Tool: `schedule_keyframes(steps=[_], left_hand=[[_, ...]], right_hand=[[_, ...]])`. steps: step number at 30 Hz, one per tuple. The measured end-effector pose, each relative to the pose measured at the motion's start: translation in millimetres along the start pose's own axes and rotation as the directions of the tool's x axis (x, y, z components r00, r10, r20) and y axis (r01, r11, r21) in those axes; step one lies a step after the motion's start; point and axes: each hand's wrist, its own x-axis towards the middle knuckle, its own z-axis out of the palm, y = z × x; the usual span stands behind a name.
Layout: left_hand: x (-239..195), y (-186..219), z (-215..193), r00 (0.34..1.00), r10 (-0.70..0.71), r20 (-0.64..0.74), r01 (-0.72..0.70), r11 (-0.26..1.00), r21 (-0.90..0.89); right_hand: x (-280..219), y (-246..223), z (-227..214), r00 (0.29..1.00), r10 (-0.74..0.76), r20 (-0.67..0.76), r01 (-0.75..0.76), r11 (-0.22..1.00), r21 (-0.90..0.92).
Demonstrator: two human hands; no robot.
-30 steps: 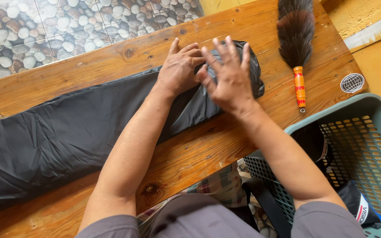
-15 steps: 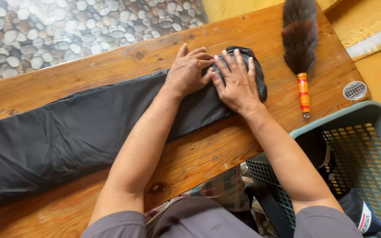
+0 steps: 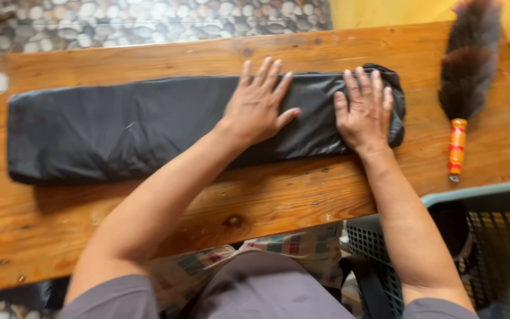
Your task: The person folds a black plastic bag and places it into a gray zippered pouch. They zip the pouch closed, brush it with a feather duster, and place it into a blue basket. The person then retrieves a long black plastic bag, brushes it, and folds it on the table.
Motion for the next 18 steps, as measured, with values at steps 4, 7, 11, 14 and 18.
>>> schedule_keyframes(steps=[4, 7, 11, 14, 18], left_hand=[[-97, -59, -26, 0.986, -0.159, -0.04, 0.159, 0.987, -0.001], [-152, -107, -37, 0.945, -0.327, -0.018, 0.327, 0.944, 0.053], [-206, -160, -49, 0.882, -0.47, 0.026, 0.467, 0.881, 0.071], [-236, -187, -48, 0.852, -0.522, -0.049, 0.523, 0.841, 0.137], [-252, -188, -59, 0.784, -0.621, -0.014, 0.621, 0.784, -0.032]], right_hand=[[-1, 2, 0, 0.999, -0.036, -0.035, 0.036, 0.999, -0.007], [0, 4, 2, 0.998, -0.05, -0.035, 0.05, 0.999, -0.002], [1, 6, 0, 0.996, -0.075, -0.044, 0.075, 0.997, -0.001], [3, 4, -6, 0.998, -0.035, 0.056, 0.033, 0.999, 0.038], [4, 3, -11, 0.994, -0.016, 0.109, 0.01, 0.998, 0.056]])
